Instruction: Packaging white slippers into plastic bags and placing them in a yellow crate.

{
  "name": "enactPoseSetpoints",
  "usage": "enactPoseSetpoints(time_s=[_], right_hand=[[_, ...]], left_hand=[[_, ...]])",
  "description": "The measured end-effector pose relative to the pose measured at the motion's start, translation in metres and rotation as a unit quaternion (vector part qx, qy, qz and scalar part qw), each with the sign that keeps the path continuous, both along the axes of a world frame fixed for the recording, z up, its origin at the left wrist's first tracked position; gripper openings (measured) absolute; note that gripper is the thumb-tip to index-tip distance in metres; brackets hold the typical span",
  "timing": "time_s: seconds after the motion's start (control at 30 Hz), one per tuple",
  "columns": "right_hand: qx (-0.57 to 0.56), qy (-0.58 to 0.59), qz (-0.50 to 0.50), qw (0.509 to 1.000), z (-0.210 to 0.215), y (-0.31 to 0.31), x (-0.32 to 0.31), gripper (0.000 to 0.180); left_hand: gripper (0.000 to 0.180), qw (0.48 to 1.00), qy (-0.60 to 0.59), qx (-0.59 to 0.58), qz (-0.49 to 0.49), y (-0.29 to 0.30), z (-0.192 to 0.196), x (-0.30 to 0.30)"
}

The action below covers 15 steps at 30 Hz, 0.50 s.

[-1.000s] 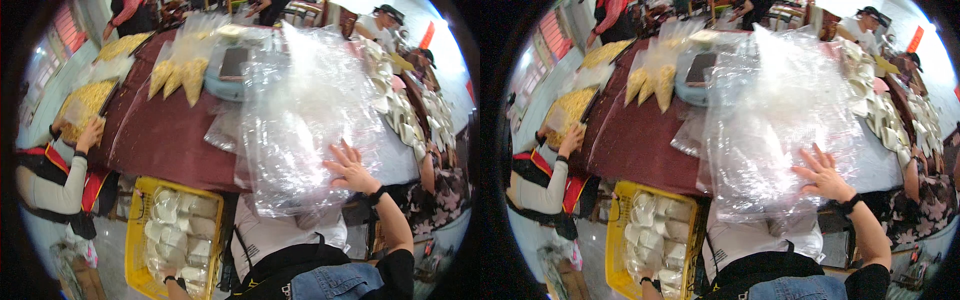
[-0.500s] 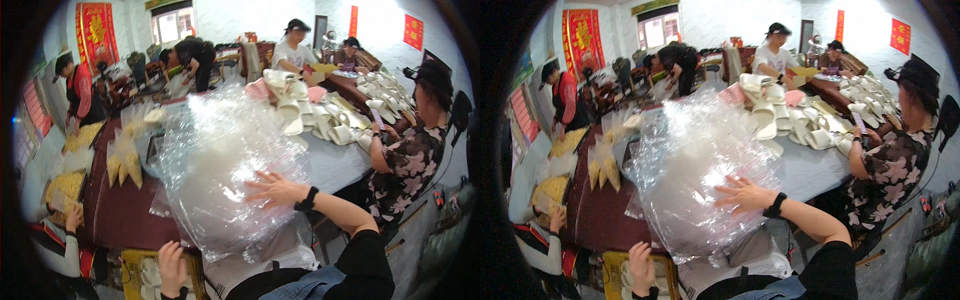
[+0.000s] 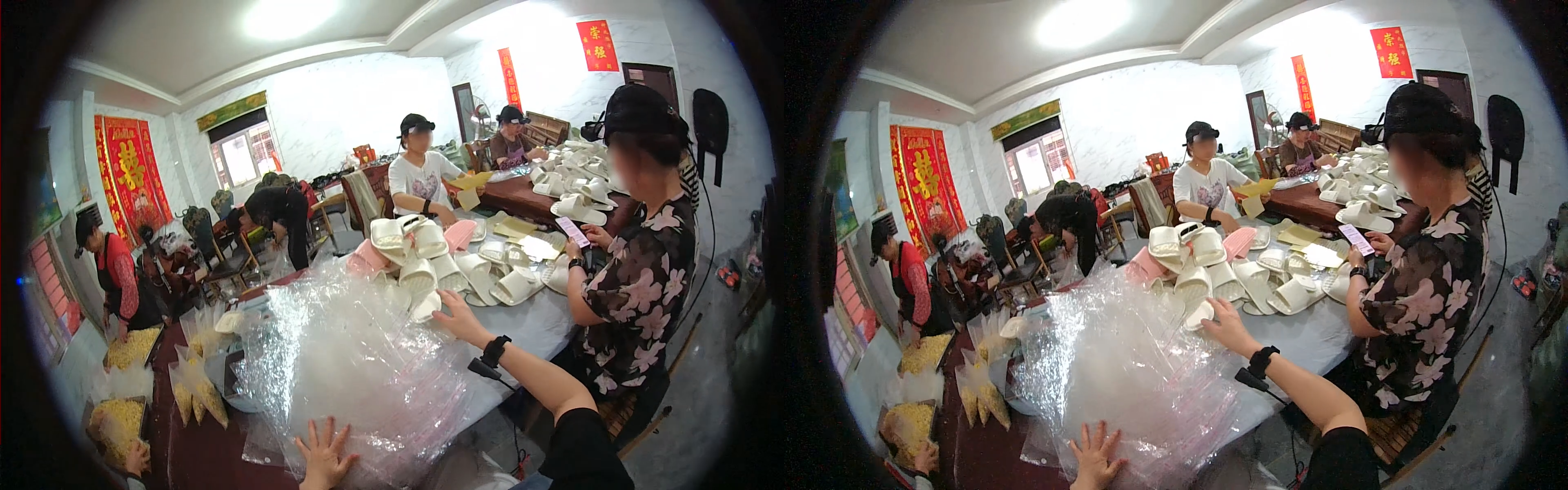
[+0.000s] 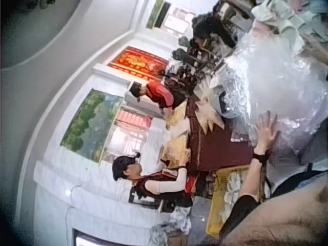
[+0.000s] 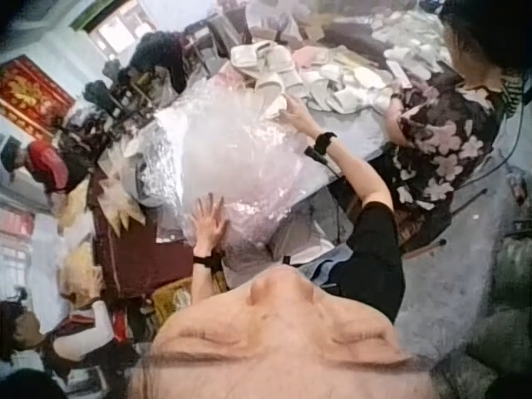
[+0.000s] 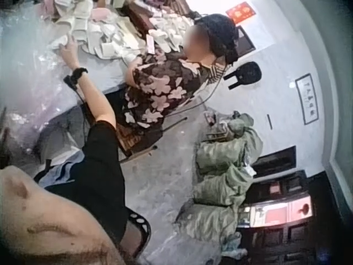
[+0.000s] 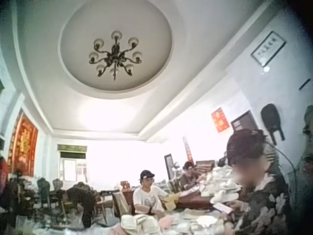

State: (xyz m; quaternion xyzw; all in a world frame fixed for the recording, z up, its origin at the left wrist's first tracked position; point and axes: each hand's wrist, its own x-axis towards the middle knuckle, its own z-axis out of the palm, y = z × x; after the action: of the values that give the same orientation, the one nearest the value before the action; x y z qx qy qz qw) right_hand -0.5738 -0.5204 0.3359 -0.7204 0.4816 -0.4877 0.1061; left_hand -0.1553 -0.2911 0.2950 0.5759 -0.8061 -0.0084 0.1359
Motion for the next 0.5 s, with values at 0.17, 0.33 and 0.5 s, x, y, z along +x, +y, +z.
enactPoseSetpoints(time_s=[0.17, 0.33, 0.5], right_hand=[[0.257, -0.201, 0.114, 0.938, 0.023, -0.006, 0.021, 0.07], [0.215, -0.257, 0.142, 0.931, -0.012, -0.042, 0.008, 0.057], [0.208, -0.338, 0.107, 0.912, -0.013, -0.036, 0.003, 0.042]], left_hand=[[0.074, 1.0, 0.013, -0.009, 0.015, 0.004, -0.012, 0.014], [0.071, 1.0, 0.025, 0.0, 0.002, -0.005, -0.005, 0.004], [0.071, 0.999, 0.03, 0.006, 0.011, -0.003, -0.01, 0.008]])
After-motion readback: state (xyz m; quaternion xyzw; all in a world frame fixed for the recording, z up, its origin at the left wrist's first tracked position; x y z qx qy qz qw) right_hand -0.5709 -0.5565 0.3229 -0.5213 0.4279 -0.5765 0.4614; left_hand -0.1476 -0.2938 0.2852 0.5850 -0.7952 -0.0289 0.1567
